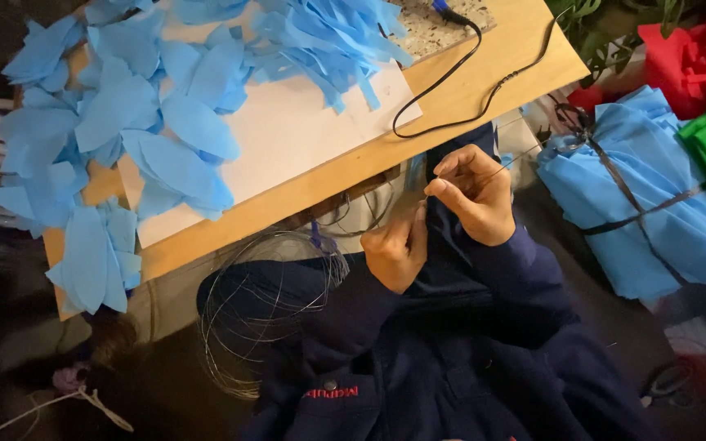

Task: Cutting and shaping thin metal wires from a coil to create frames for decorations

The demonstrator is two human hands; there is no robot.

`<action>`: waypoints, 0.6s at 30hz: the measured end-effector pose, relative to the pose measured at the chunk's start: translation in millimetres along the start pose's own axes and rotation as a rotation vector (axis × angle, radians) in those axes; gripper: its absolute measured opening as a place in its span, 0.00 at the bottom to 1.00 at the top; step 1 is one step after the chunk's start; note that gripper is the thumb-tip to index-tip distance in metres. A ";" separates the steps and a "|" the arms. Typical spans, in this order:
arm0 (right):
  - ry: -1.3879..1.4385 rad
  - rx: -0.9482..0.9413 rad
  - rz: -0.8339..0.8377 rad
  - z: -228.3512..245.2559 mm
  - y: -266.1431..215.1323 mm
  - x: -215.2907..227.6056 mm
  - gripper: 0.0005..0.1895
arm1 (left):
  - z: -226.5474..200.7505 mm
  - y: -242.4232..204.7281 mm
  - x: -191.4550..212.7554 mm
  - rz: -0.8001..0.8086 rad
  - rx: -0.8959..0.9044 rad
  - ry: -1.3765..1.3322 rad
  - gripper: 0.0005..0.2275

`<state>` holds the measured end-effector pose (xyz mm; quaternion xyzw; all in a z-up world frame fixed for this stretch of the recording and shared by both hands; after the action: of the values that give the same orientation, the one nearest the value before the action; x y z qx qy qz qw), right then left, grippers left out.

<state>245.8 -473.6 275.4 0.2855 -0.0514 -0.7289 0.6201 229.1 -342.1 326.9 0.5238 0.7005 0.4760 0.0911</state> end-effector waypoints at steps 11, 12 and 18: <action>-0.057 -0.034 0.009 2.7 6.8 -12.4 0.07 | 18.4 11.2 10.2 0.283 0.208 -0.185 0.06; -0.055 -0.064 0.035 2.6 7.4 -15.0 0.07 | 20.9 13.7 12.0 0.312 0.182 -0.156 0.03; -0.159 -0.146 0.154 15.4 13.6 -35.7 0.09 | 43.6 34.8 21.4 0.604 0.054 0.055 0.05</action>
<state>252.8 -447.6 306.6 0.1764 -0.0691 -0.7013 0.6873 269.6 -299.7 338.3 0.6975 0.5278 0.4768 -0.0874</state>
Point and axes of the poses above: each hand's wrist, its own y-axis towards the middle knuckle, its own x-axis out of the back of the hand, z = x × y, the point moved 4 cm from there along y, towards the middle knuckle, and after that the axes turned 7 degrees about y, right-handed, at the moved point
